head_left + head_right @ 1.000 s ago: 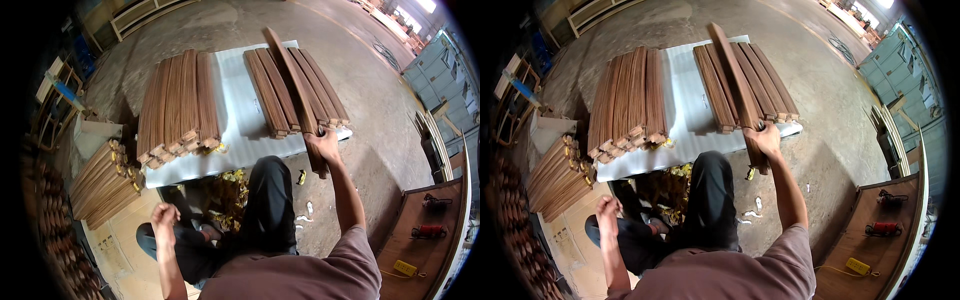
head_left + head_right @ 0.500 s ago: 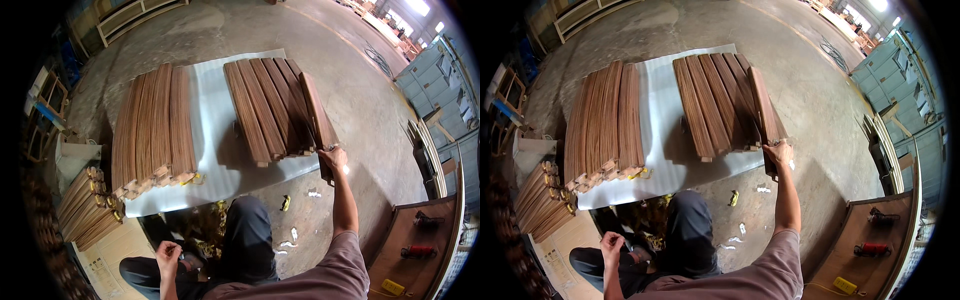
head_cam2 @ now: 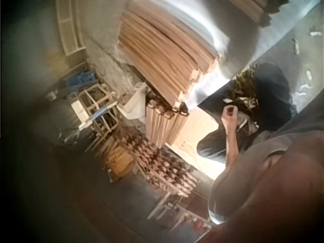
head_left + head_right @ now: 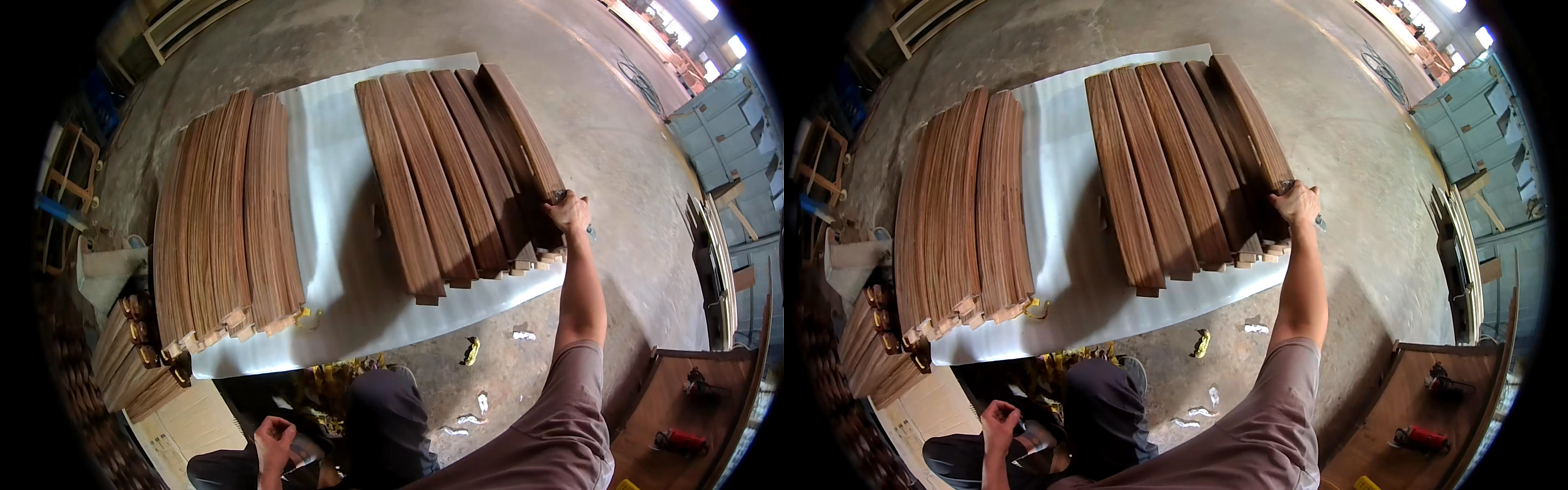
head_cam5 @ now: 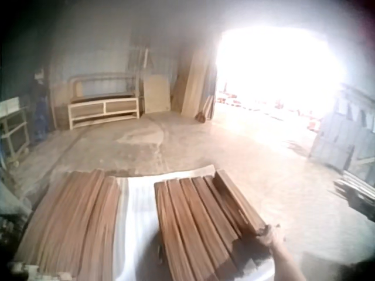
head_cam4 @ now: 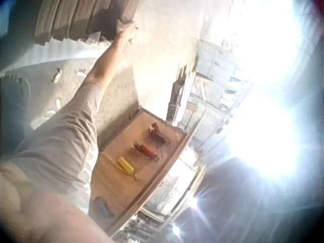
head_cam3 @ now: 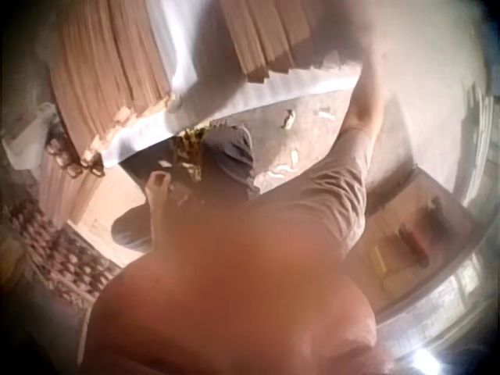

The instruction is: The person sits on the floor and uses a carving knife to shape the ends of long, thin wooden pieces. They hold each piece in their left hand and carefully carve the wood with the knife in their right hand, creating shavings. After finishing a piece, they place it on a nearby stack of similar wooden items.

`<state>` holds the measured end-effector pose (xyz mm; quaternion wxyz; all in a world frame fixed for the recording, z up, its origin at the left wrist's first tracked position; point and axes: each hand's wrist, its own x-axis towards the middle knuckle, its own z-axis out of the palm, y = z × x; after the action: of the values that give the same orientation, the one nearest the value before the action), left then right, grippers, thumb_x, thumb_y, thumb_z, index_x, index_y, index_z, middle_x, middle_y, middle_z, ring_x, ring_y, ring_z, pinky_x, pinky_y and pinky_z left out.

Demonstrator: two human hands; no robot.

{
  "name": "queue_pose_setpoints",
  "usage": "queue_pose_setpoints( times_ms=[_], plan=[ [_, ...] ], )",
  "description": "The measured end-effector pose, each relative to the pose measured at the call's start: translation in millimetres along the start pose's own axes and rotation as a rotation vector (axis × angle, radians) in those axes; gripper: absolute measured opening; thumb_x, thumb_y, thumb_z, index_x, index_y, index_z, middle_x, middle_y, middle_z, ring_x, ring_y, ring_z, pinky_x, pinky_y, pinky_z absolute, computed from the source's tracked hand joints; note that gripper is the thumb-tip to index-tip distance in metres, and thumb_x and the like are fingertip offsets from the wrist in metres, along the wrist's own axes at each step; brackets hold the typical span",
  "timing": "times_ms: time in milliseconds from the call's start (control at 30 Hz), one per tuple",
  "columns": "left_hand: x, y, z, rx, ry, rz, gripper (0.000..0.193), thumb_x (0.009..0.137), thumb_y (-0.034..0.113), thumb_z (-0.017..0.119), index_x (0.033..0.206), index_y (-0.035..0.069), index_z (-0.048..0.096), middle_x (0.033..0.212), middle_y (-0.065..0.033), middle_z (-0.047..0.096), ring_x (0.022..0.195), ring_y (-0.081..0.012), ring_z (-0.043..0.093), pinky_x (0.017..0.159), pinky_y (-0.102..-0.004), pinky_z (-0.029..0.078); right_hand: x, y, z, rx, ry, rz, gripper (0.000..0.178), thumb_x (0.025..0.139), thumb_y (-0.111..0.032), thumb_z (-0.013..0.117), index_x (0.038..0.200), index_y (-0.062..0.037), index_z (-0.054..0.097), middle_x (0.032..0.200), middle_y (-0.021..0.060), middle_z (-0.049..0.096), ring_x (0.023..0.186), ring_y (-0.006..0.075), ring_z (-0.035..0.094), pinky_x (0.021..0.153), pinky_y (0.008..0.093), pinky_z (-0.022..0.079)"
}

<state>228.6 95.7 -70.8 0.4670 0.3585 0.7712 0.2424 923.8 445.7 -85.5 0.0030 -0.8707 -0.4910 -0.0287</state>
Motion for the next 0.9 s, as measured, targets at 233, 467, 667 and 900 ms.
queue_pose_setpoints(
  times_ms=[233, 467, 667, 900],
  plan=[
    [-21.1, -1.9, -1.3, 0.192, 0.009, 0.04, 0.017, 0.084, 0.018, 0.075, 0.095, 0.006, 0.069, 0.081, -0.0085, 0.072, 0.076, -0.0183, 0.071, 0.07, -0.033, 0.056, -9.0, -3.6, -2.4, 0.136, 0.046, -0.199, 0.046, 0.083, -0.048, 0.077, 0.097, -0.004, 0.073, 0.081, 0.017, 0.072, 0.072, 0.0318, 0.07, 0.064, 0.0462, 0.054],
    [-65.6, 23.0, -94.7, -0.233, 0.257, 0.43, 0.011, 0.091, 0.004, 0.073, 0.099, 0.004, 0.066, 0.093, -0.0011, 0.068, 0.085, -0.0058, 0.064, 0.074, -0.0219, 0.053, -86.8, -48.3, 0.5, 0.557, -0.025, -0.622, 0.023, 0.092, -0.02, 0.071, 0.082, -0.0002, 0.068, 0.071, 0.0135, 0.066, 0.06, 0.022, 0.055, 0.059, 0.0403, 0.048],
    [-61.6, -26.1, -221.0, -0.562, 0.514, 0.355, 0.008, 0.091, 0.007, 0.07, 0.096, 0.003, 0.065, 0.087, -0.0034, 0.068, 0.08, -0.0095, 0.065, 0.07, -0.0248, 0.053, -273.8, -225.3, -98.9, 0.738, -0.279, -0.986, 0.016, 0.092, -0.011, 0.067, 0.083, 0.0022, 0.066, 0.059, 0.0076, 0.053, 0.056, 0.0112, 0.047, 0.052, 0.0318, 0.045],
    [65.2, -111.3, -309.5, -0.578, 0.784, 0.029, 0.013, 0.084, 0.007, 0.073, 0.094, 0.002, 0.066, 0.087, -0.0061, 0.068, 0.076, -0.0157, 0.067, 0.068, -0.0315, 0.056, -462.0, -328.4, -146.7, 0.718, -0.499, -1.405, 0.011, 0.082, -0.006, 0.077, 0.085, 0.0, 0.068, 0.073, 0.0149, 0.069, 0.063, 0.0273, 0.069, 0.062, 0.0331, 0.053]
  ],
)
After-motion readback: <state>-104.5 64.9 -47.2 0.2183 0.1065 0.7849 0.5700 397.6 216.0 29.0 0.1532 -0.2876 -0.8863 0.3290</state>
